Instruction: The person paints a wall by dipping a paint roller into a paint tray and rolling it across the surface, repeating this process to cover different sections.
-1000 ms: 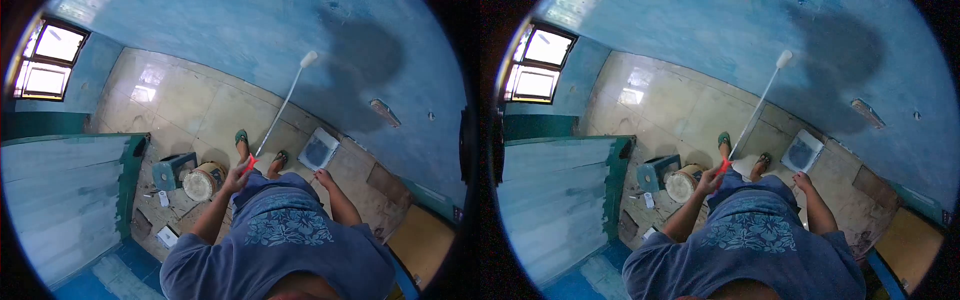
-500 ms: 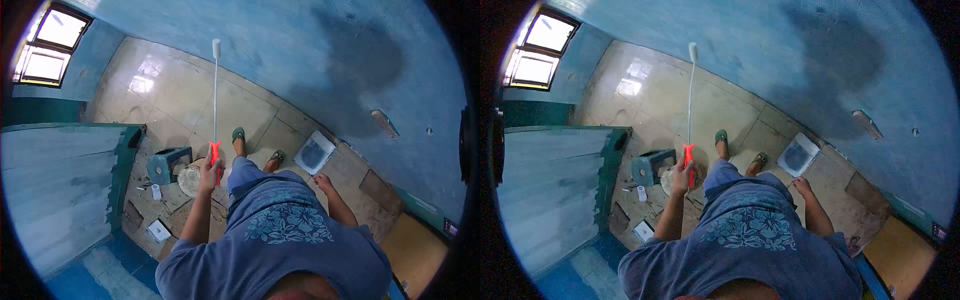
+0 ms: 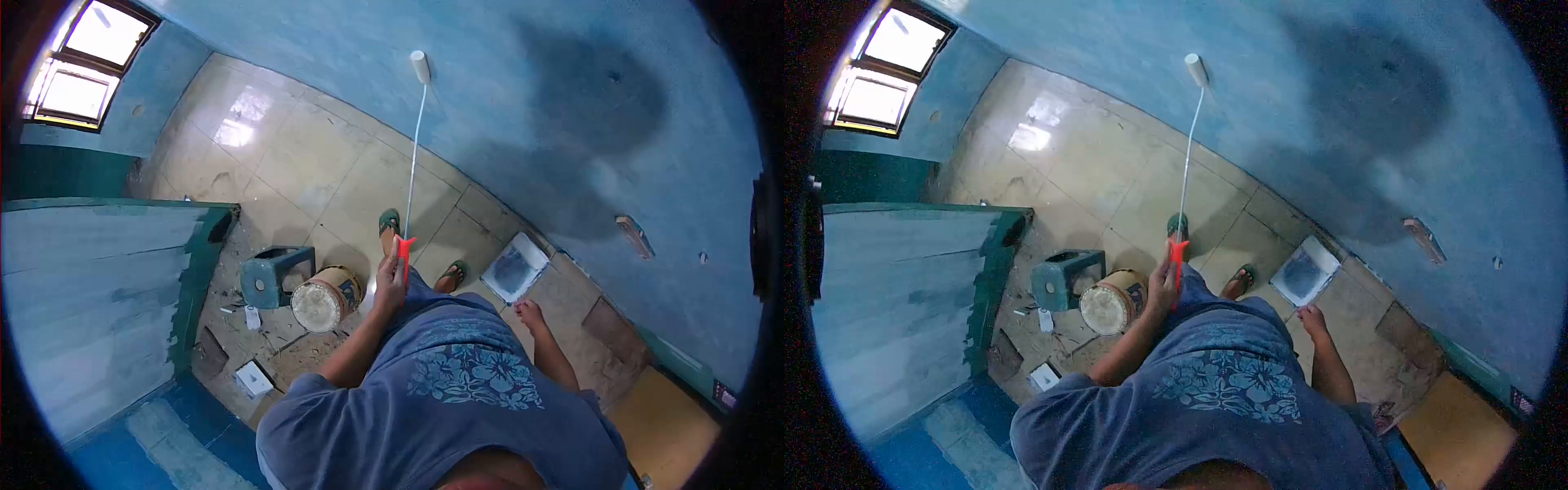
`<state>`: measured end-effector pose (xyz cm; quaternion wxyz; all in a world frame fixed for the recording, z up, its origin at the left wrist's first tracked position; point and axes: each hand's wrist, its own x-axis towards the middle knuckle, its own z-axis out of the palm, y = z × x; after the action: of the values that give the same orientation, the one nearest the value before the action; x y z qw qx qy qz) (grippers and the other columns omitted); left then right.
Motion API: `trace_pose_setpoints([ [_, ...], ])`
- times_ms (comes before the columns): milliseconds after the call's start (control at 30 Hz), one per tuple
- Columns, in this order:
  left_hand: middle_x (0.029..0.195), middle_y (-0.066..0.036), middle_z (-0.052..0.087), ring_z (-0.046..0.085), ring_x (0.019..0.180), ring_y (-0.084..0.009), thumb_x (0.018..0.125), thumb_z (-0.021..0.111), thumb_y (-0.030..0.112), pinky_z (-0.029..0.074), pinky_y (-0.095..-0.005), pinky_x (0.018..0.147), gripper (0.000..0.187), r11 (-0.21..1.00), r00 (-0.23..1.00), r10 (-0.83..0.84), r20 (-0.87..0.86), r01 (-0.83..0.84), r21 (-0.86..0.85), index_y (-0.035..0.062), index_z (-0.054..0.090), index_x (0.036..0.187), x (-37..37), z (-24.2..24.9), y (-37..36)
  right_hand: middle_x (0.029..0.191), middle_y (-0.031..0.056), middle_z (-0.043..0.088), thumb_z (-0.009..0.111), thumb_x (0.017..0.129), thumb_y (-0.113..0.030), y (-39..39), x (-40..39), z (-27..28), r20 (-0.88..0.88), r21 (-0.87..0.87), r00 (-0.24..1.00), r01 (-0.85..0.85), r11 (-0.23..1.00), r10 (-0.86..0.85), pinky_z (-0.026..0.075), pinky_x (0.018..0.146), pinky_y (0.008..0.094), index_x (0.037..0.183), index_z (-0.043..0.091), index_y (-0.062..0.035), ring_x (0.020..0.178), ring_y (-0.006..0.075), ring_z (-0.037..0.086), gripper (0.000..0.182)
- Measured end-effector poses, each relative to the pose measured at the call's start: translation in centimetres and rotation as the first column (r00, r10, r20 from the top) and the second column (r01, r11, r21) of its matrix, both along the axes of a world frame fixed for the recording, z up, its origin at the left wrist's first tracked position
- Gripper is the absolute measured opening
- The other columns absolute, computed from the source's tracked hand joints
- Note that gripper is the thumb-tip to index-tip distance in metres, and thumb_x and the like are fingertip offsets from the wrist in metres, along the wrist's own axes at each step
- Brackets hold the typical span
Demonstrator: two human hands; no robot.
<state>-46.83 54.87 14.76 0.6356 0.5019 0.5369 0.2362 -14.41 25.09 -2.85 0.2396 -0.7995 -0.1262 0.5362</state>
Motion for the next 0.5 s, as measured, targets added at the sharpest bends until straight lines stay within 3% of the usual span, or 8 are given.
trace_pose_setpoints([
  [67, 0.068, 0.000, 0.048, 0.047, 0.053, -0.0075, 0.097, 0.042, 0.017, 0.039, -0.0225, 0.045, 0.048, 0.998, 0.994, 0.029, -0.101, -0.023, 0.060, 0.0194, 0.029, 0.143, -0.1, 0.5, 3.2, 0.078, 0.0025, 0.059, 0.048, 0.084, -0.019, 1.4, -0.6, 1.5, 0.009, -0.073, 1.000, -0.009, 0.997, 0.010, 0.043, 0.054, 0.0265, 0.091, 0.061, -0.0074, 0.067, 0.0119, 0.055, 0.019],
  [100, 0.065, 0.000, 0.048, 0.046, 0.052, -0.0075, 0.096, 0.043, 0.020, 0.039, -0.0231, 0.044, 0.046, 0.992, 0.994, 0.110, -0.015, -0.109, 0.059, 0.0172, 0.034, 0.141, -0.1, 1.2, 5.3, 0.078, 0.0025, 0.060, 0.048, 0.084, -0.019, 1.8, -1.1, 2.2, -0.013, -0.099, 0.999, 0.028, 0.995, -0.029, 0.043, 0.054, 0.0267, 0.092, 0.061, -0.0075, 0.066, 0.0120, 0.055, 0.019],
  [167, 0.064, 0.000, 0.048, 0.046, 0.050, -0.0076, 0.097, 0.043, 0.022, 0.038, -0.0236, 0.043, 0.042, 0.985, 0.985, 0.152, -0.078, -0.144, 0.094, 0.0151, 0.040, 0.138, -2.4, -4.4, 10.8, 0.079, 0.0032, 0.061, 0.047, 0.084, -0.020, 2.8, -2.3, 3.5, -0.023, -0.122, 0.998, 0.052, 0.991, -0.056, 0.044, 0.056, 0.0275, 0.093, 0.061, -0.0074, 0.069, 0.0124, 0.056, 0.020],
  [200, 0.063, 0.000, 0.048, 0.046, 0.047, -0.0079, 0.097, 0.043, 0.022, 0.038, -0.0239, 0.040, 0.038, 0.964, 0.964, 0.264, -0.021, -0.265, -0.017, 0.0137, 0.044, 0.134, -2.3, -1.7, 14.5, 0.079, 0.0032, 0.061, 0.047, 0.084, -0.020, 3.3, -2.9, 3.6, -0.019, -0.133, 0.998, 0.053, 0.990, -0.056, 0.044, 0.056, 0.0275, 0.093, 0.061, -0.0074, 0.069, 0.0124, 0.056, 0.020],
  [233, 0.062, 0.000, 0.047, 0.045, 0.045, -0.0081, 0.097, 0.043, 0.023, 0.038, -0.0241, 0.038, 0.040, 0.978, 0.977, 0.205, 0.053, -0.207, 0.019, 0.0149, 0.042, 0.136, -4.0, -3.3, 18.5, 0.079, 0.0034, 0.061, 0.047, 0.084, -0.019, 3.8, -3.5, 3.5, -0.037, -0.113, 0.999, 0.031, 0.993, -0.036, 0.044, 0.056, 0.0277, 0.093, 0.061, -0.0073, 0.070, 0.0126, 0.057, 0.020],
  [300, 0.060, 0.000, 0.046, 0.045, 0.043, -0.0083, 0.097, 0.044, 0.024, 0.039, -0.0247, 0.036, 0.043, 0.970, 0.970, 0.224, -0.097, -0.212, 0.123, 0.0164, 0.038, 0.138, -5.4, -2.3, 26.1, 0.081, 0.0038, 0.063, 0.046, 0.085, -0.017, 6.0, -5.2, 4.7, -0.046, -0.070, 0.998, 0.040, 0.997, -0.043, 0.045, 0.057, 0.0282, 0.094, 0.061, -0.0069, 0.074, 0.0130, 0.059, 0.020],
  [367, 0.058, 0.000, 0.044, 0.044, 0.042, -0.0083, 0.097, 0.043, 0.024, 0.040, -0.0252, 0.037, 0.044, 0.963, 0.967, 0.215, -0.137, -0.187, 0.194, 0.0194, 0.036, 0.140, -7.3, -4.3, 32.0, 0.082, 0.0036, 0.063, 0.046, 0.086, -0.017, 8.4, -6.4, 4.8, -0.041, -0.084, 0.999, -0.005, 0.996, 0.001, 0.045, 0.058, 0.0281, 0.094, 0.061, -0.0070, 0.074, 0.0130, 0.059, 0.020],
  [500, 0.057, 0.002, 0.041, 0.042, 0.042, -0.0071, 0.096, 0.044, 0.021, 0.037, -0.0237, 0.037, 0.047, 0.975, 0.978, 0.177, -0.112, -0.159, 0.153, 0.0199, 0.033, 0.141, -10.3, -5.0, 33.7, 0.086, 0.0032, 0.064, 0.048, 0.087, -0.018, 13.1, -8.6, 5.8, -0.042, -0.043, 0.999, -0.028, 0.999, 0.026, 0.045, 0.065, 0.0283, 0.096, 0.061, -0.0074, 0.079, 0.0130, 0.058, 0.019],
])
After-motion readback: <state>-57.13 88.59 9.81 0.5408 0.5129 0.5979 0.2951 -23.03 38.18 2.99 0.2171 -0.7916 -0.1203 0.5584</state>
